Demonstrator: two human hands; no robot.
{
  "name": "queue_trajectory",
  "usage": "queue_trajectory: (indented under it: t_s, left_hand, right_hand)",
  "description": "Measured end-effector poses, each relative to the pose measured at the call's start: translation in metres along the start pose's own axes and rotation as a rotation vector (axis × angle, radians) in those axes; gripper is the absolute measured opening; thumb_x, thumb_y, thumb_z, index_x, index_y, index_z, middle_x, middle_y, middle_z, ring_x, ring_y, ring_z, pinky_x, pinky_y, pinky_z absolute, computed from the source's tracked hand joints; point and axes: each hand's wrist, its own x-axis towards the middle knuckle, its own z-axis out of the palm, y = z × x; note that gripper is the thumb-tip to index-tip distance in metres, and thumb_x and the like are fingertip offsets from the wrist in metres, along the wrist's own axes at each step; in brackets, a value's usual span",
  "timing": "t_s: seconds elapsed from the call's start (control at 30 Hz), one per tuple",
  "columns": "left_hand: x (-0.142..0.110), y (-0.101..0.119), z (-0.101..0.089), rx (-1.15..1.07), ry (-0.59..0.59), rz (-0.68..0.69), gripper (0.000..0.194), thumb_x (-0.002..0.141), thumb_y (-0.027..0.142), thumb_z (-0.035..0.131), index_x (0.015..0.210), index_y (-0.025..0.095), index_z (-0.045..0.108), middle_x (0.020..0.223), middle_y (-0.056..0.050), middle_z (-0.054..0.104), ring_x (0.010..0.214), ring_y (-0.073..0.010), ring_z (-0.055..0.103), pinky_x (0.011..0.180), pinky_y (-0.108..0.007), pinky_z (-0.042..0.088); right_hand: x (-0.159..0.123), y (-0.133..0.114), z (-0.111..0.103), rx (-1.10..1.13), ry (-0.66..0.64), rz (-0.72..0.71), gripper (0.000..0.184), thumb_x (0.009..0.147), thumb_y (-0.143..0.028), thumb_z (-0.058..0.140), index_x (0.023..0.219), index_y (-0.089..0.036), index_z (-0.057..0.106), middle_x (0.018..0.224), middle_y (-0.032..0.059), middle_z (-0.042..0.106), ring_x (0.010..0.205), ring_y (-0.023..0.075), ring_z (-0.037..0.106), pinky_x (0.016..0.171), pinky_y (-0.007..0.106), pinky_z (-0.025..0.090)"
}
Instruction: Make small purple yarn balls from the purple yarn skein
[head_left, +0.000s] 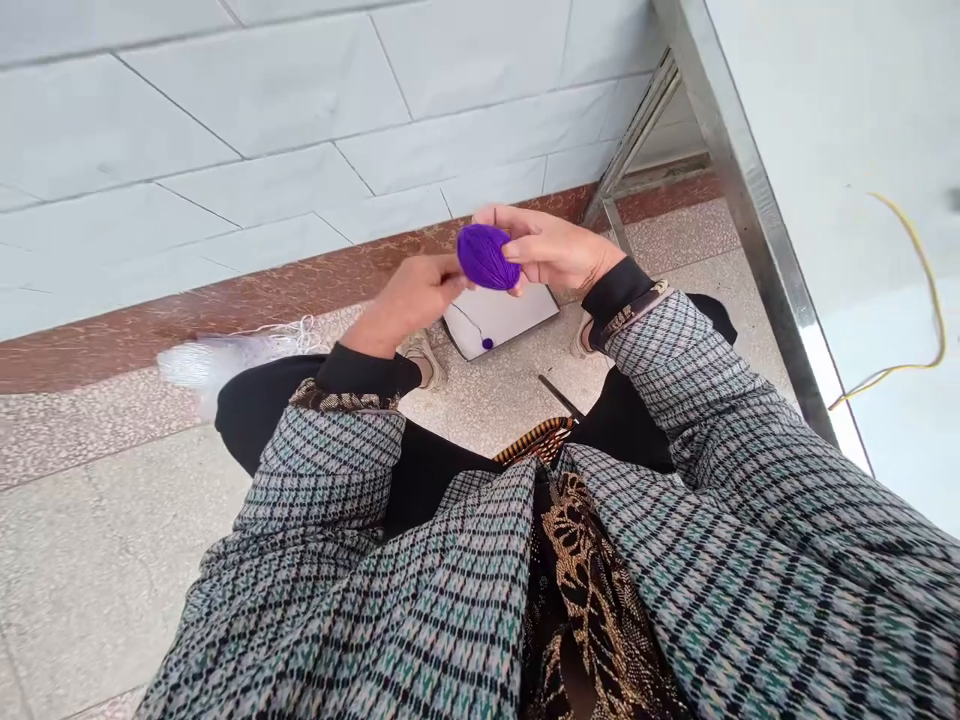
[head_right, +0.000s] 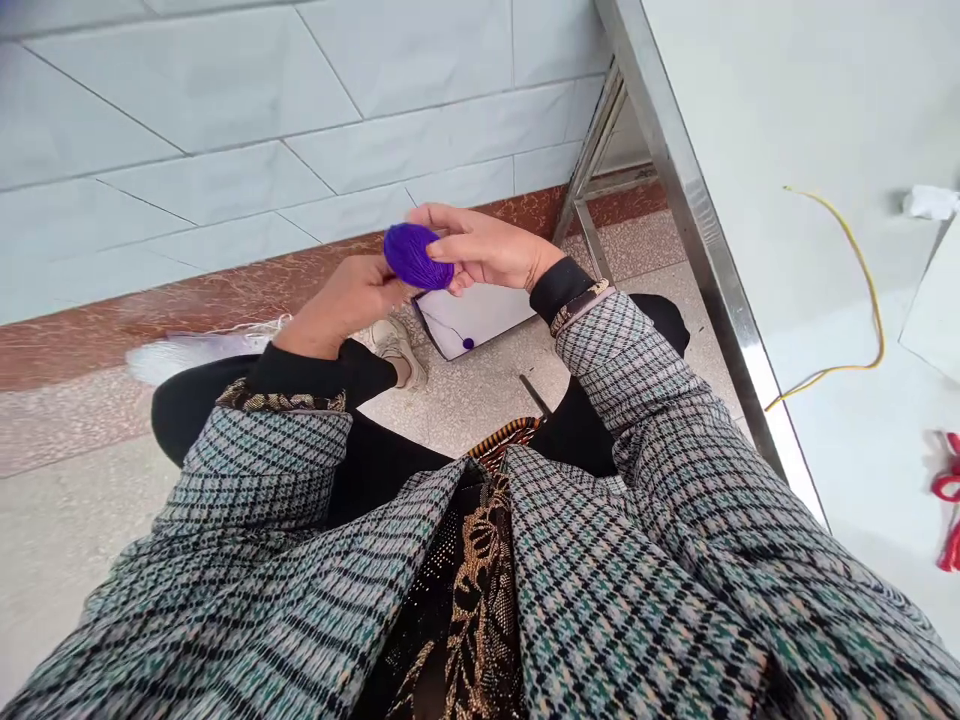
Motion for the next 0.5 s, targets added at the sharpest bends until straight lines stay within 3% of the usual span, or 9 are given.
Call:
queue_trajectory:
  t_s: [0.13, 0.27, 0.33, 0.4, 0.5]
  left_hand:
    - [-0.002, 0.019, 0.005, 0.031, -0.129, 0.176, 0.024, 0.096, 0.029, 0.051, 0.089, 0.018, 0.071, 0.08, -0.002, 0.07, 0.073, -0.0161, 0.06, 0.078, -0.03, 0.05]
    - [0.004, 0.037, -0.017, 0.066, -0.093, 0.313, 0.025, 0.097, 0.028, 0.048, 0.084, 0.019, 0.067, 0.083, -0.004, 0.07, 0.076, -0.0168, 0.061, 0.08, -0.031, 0.049]
    - [0.013, 0.037, -0.035, 0.078, -0.031, 0.301, 0.026, 0.097, 0.031, 0.049, 0.084, 0.018, 0.067, 0.083, -0.004, 0.071, 0.077, -0.0173, 0.061, 0.078, -0.031, 0.049]
    - [0.023, 0.031, -0.051, 0.069, 0.025, 0.251, 0.025, 0.094, 0.032, 0.051, 0.083, 0.018, 0.068, 0.083, -0.004, 0.071, 0.077, -0.0179, 0.061, 0.078, -0.031, 0.048]
    - [0.037, 0.019, -0.062, 0.009, 0.069, 0.145, 0.024, 0.091, 0.034, 0.052, 0.081, 0.018, 0.067, 0.078, -0.003, 0.068, 0.076, -0.0185, 0.06, 0.076, -0.031, 0.047]
  right_hand:
    - [0.012, -0.011, 0.003, -0.054, 0.282, -0.044, 0.04, 0.1, -0.038, 0.077, 0.117, -0.022, 0.045, 0.086, -0.0055, 0.066, 0.063, 0.0058, 0.063, 0.061, 0.016, 0.054]
    - [0.02, -0.014, -0.003, -0.297, 0.508, 0.062, 0.037, 0.093, -0.014, 0.075, 0.111, -0.023, 0.044, 0.076, -0.0092, 0.061, 0.05, 0.0057, 0.055, 0.048, 0.015, 0.048]
    - [0.02, -0.016, -0.005, -0.431, 0.427, 0.187, 0.036, 0.087, -0.007, 0.074, 0.106, -0.021, 0.047, 0.074, -0.0076, 0.062, 0.05, 0.0073, 0.056, 0.045, 0.017, 0.047]
    - [0.017, -0.019, -0.006, -0.446, 0.214, 0.237, 0.035, 0.082, -0.007, 0.076, 0.105, -0.019, 0.053, 0.078, -0.0045, 0.064, 0.056, 0.0081, 0.058, 0.048, 0.018, 0.049]
    - [0.01, -0.028, -0.004, -0.228, -0.045, 0.112, 0.047, 0.072, -0.019, 0.086, 0.108, -0.019, 0.056, 0.093, -0.0019, 0.066, 0.071, 0.0096, 0.063, 0.058, 0.02, 0.055]
